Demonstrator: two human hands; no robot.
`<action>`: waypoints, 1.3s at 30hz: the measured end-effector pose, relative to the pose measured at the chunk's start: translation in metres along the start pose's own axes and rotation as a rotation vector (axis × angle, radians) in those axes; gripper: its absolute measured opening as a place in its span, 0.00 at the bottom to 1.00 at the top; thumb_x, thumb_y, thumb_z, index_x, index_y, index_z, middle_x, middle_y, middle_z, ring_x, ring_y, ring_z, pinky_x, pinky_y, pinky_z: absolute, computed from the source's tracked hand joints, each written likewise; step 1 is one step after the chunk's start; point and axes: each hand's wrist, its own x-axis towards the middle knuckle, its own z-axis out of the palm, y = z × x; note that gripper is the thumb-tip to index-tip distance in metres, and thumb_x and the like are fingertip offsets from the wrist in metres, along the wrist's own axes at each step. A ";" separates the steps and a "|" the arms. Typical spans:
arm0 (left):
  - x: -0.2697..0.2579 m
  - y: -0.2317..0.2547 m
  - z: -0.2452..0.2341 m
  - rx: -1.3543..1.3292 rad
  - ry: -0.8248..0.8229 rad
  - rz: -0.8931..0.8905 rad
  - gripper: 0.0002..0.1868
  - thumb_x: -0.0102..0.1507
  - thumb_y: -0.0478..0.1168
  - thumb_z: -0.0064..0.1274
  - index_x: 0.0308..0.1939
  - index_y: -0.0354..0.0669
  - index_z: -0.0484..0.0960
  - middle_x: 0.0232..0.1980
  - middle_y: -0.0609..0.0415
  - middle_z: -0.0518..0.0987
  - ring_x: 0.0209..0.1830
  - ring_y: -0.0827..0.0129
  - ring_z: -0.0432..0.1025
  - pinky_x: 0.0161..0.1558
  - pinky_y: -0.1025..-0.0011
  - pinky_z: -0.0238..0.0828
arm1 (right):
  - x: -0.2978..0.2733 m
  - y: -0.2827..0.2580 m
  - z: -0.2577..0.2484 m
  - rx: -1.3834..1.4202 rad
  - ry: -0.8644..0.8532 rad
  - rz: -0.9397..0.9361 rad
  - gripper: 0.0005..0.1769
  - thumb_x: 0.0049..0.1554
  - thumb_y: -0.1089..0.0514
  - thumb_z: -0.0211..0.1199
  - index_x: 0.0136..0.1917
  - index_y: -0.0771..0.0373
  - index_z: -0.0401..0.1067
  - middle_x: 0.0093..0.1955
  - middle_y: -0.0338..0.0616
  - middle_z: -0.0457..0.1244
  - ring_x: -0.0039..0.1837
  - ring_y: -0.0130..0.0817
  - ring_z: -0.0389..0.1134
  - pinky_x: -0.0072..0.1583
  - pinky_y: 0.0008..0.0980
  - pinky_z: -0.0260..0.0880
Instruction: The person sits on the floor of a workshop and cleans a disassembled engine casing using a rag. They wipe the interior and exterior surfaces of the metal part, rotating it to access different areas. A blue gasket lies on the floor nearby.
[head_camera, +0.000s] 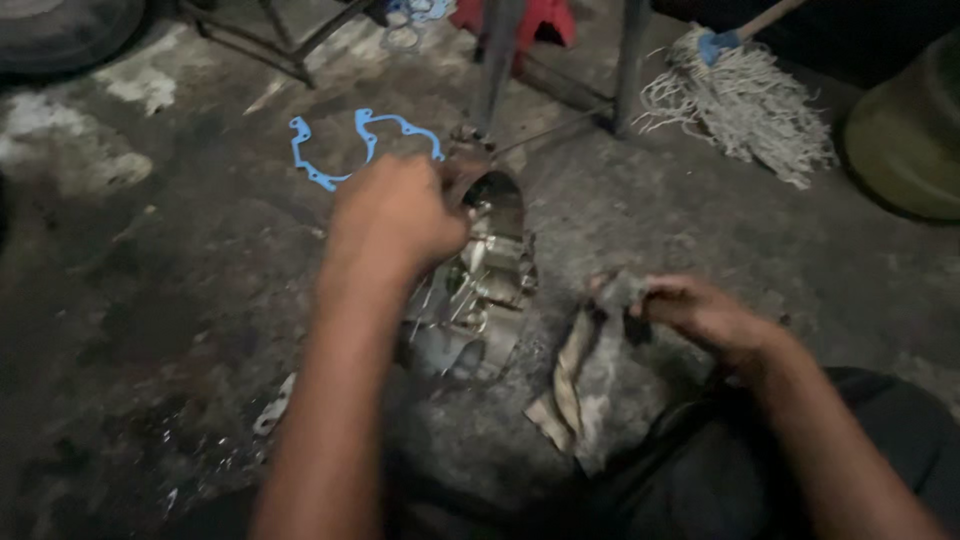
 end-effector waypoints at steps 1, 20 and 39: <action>-0.001 0.001 -0.001 -0.009 0.023 0.024 0.22 0.49 0.44 0.61 0.48 0.53 0.88 0.41 0.37 0.83 0.44 0.42 0.78 0.49 0.51 0.74 | -0.002 -0.003 -0.013 0.012 0.053 -0.071 0.23 0.60 0.54 0.58 0.67 0.63 0.73 0.71 0.38 0.65 0.70 0.35 0.65 0.70 0.39 0.62; -0.004 0.007 0.001 -0.004 -0.007 -0.007 0.25 0.52 0.46 0.62 0.54 0.59 0.87 0.46 0.43 0.84 0.45 0.48 0.79 0.50 0.53 0.75 | 0.002 0.037 0.062 -1.171 0.079 0.001 0.21 0.57 0.57 0.63 0.63 0.41 0.78 0.73 0.47 0.57 0.71 0.52 0.60 0.68 0.48 0.60; 0.000 0.011 -0.009 0.032 -0.069 -0.036 0.24 0.51 0.46 0.62 0.53 0.58 0.86 0.46 0.40 0.83 0.47 0.45 0.78 0.52 0.52 0.74 | -0.013 -0.018 -0.012 0.889 0.333 0.148 0.28 0.62 0.44 0.55 0.70 0.61 0.69 0.61 0.60 0.69 0.58 0.46 0.69 0.59 0.43 0.68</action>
